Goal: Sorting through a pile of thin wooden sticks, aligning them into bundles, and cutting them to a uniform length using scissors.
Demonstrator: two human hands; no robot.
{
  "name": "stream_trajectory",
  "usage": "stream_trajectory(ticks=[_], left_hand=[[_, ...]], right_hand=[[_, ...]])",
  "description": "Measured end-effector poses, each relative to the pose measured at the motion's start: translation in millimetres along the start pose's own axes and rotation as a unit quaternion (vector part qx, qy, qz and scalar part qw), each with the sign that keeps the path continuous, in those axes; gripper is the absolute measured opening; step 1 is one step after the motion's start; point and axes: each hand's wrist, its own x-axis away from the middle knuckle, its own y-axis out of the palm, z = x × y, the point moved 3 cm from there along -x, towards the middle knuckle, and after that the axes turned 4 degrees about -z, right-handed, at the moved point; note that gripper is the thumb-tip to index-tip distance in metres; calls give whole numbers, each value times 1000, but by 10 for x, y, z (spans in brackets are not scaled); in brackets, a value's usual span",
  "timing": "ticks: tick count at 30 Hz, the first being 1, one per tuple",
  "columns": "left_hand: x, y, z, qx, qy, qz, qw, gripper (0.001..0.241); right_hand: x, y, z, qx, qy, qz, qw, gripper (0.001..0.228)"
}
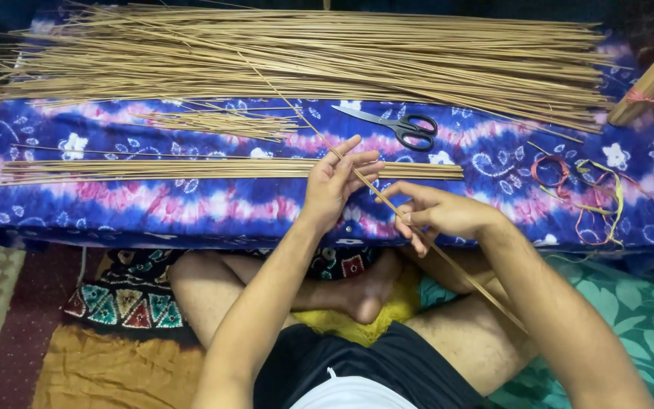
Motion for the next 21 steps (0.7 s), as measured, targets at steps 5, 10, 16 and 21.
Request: stream_trajectory(ticks=[5,10,16,21], left_hand=[[-1,-244,-262,-7,5,83,996,33],[58,-284,-302,-22,10,120,992,29],[80,-182,-220,-49,6,126,991,28],[83,-137,-175,-56,6,130,990,26]], right_hand=[[-118,-12,12,99,1,49,994,55],[-196,-380,-320,420,-3,224,879,45],[-735,-1596,-21,610,20,380,695,24],[-946,-1690,-63,639,67,348,683,32]])
